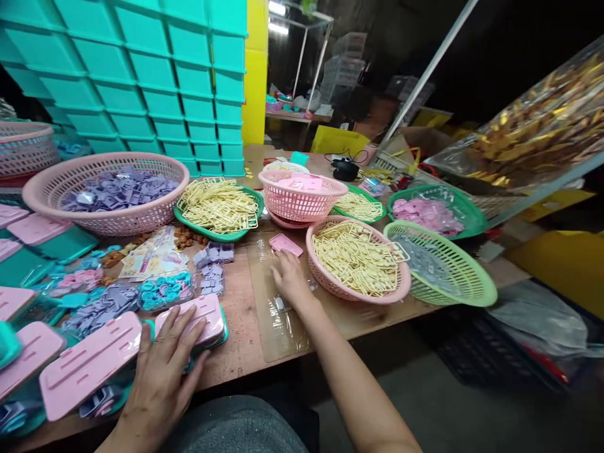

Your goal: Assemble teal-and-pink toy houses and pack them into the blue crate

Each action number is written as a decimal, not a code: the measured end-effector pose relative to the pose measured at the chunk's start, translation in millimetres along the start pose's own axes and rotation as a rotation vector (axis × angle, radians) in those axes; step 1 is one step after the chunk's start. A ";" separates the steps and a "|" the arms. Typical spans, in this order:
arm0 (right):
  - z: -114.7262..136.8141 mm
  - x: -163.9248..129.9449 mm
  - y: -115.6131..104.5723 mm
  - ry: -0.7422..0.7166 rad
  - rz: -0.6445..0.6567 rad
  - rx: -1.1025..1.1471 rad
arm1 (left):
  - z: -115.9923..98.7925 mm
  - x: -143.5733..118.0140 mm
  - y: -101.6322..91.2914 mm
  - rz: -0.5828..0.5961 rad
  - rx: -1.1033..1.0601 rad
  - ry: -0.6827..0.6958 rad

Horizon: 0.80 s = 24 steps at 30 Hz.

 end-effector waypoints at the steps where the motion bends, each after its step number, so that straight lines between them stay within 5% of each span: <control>1: -3.4 12.7 0.2 0.041 0.003 -0.053 | -3.1 5.5 -3.3 -0.012 -0.015 0.006; 5: 7.7 25.2 4.5 0.112 0.102 -0.142 | -14.4 31.7 -9.7 -0.042 -0.190 0.092; 11: 35.9 -18.9 10.1 -0.029 0.210 -0.156 | -29.0 68.6 21.8 0.041 -0.453 0.125; 15: 32.3 -37.3 14.5 -0.159 0.130 0.000 | -37.0 81.6 32.4 0.068 -0.450 0.179; 19: 39.5 -59.4 24.0 -0.339 0.012 0.302 | -40.9 83.3 9.7 0.108 -0.395 0.177; 24: 68.8 -85.0 21.6 -0.402 0.094 0.429 | -28.7 66.3 -44.5 0.020 -0.259 0.071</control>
Point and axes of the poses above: each hand's wrist, its own x-axis towards the middle knuckle, its own y-axis out of the palm, z = x × y, the point moved 1 cm from there along x, towards the middle knuckle, and after that the axes turned 9 degrees about y, right-handed, at the moved point
